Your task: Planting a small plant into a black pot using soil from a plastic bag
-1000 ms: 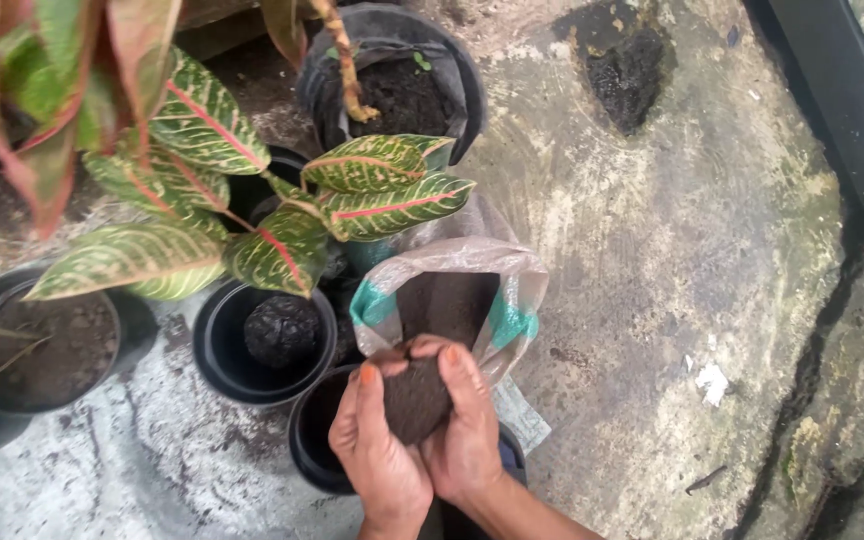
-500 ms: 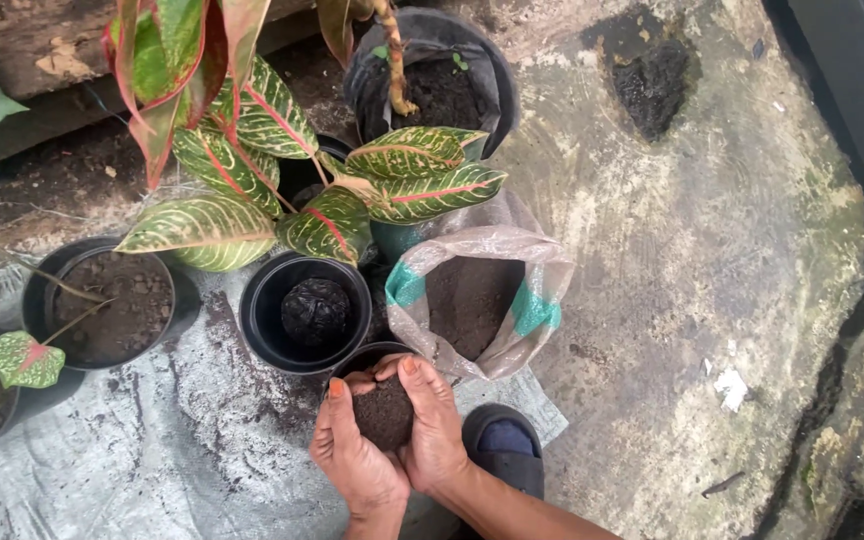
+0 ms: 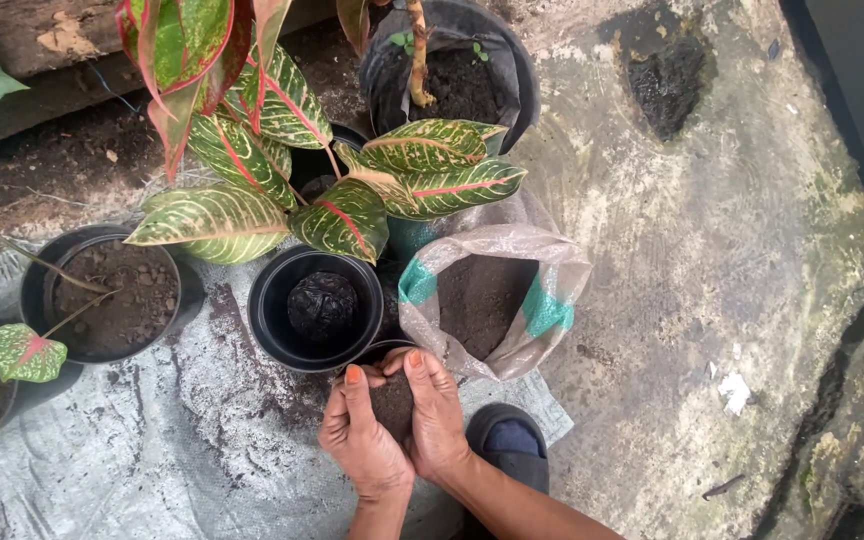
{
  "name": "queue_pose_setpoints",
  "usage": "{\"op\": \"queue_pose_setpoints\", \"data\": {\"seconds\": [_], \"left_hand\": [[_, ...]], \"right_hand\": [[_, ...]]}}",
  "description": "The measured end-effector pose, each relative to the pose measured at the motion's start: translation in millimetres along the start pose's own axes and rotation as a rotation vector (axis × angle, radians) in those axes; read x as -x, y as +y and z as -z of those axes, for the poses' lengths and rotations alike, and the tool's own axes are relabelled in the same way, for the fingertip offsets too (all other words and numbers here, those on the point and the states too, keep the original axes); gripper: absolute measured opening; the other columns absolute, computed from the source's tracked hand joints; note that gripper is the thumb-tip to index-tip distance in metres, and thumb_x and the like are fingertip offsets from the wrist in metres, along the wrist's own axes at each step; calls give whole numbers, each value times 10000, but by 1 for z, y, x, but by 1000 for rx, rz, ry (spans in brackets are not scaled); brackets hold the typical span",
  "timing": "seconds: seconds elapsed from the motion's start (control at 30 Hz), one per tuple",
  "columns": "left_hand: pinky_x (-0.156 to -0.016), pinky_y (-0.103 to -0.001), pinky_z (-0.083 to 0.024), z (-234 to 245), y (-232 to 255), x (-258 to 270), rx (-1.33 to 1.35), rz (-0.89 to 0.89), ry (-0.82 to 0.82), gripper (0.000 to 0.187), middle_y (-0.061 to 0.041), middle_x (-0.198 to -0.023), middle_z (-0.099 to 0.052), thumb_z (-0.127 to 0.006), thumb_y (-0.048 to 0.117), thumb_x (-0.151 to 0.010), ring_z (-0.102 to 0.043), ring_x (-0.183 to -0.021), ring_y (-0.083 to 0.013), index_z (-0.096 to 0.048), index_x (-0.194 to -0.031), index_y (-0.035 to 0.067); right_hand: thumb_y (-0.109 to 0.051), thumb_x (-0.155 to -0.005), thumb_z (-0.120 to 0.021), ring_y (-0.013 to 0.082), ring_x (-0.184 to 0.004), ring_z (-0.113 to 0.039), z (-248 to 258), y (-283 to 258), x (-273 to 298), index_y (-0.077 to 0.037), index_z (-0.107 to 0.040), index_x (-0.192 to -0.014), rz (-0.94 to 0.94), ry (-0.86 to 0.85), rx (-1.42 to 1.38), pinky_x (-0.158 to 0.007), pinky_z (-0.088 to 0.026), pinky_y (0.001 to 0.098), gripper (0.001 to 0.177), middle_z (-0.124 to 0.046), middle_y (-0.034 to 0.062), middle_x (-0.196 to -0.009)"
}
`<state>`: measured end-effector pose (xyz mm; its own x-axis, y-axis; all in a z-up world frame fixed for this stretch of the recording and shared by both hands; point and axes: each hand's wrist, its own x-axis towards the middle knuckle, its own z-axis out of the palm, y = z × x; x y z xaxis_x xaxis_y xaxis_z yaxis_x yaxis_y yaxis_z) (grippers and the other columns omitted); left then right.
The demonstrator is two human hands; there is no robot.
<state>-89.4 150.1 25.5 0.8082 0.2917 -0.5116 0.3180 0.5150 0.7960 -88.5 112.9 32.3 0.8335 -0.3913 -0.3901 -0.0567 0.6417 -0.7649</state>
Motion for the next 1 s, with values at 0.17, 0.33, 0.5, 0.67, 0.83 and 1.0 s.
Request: {"op": "queue_pose_setpoints", "data": {"seconds": [0.17,0.33,0.5,0.67,0.83,1.0], "left_hand": [[-900,-317,-529,0,0,2,0,-9,1,216,-63,-946,-731,-603,222,-986,-647,-922,-175,-742,-1063,77],[-904,-320,-531,-3,0,2,-2,-16,-2,224,-70,-950,-731,-594,218,-986,-651,-928,-182,-737,-1075,69],[-910,-324,-534,-5,1,2,-3,-29,-6,235,-80,-956,-731,-582,211,-988,-656,-937,-192,-729,-1090,58],[-914,-328,-536,-6,3,2,-4,-38,-10,244,-87,-961,-731,-574,206,-988,-659,-943,-199,-723,-1102,50],[-919,-331,-539,-6,5,4,-1,-51,-10,253,-95,-965,-730,-565,201,-989,-663,-949,-206,-717,-1113,41],[-924,-335,-542,-6,7,4,1,-65,-7,266,-104,-971,-730,-553,194,-991,-667,-958,-216,-710,-1129,30]], "right_hand": [[-313,-983,-653,189,-843,-615,-4,-7,2,-35,-660,-877,-10,-15,19,-829,-522,341,297,-644,86,-883],[-342,-972,-662,182,-861,-610,0,-6,1,-38,-672,-875,16,-6,94,-846,-512,333,319,-650,85,-897],[-327,-982,-656,181,-856,-606,2,-5,1,-37,-671,-868,29,-27,89,-839,-506,331,312,-651,87,-891],[-308,-979,-667,192,-814,-606,1,-3,1,-29,-651,-883,0,-40,-23,-809,-511,349,295,-629,77,-865],[-300,-978,-670,185,-829,-603,0,-4,3,-32,-663,-876,-36,-18,-13,-814,-516,335,287,-633,79,-890],[-314,-979,-666,182,-820,-596,4,0,3,-39,-650,-886,-54,-21,-40,-796,-506,321,290,-623,76,-887]]}}
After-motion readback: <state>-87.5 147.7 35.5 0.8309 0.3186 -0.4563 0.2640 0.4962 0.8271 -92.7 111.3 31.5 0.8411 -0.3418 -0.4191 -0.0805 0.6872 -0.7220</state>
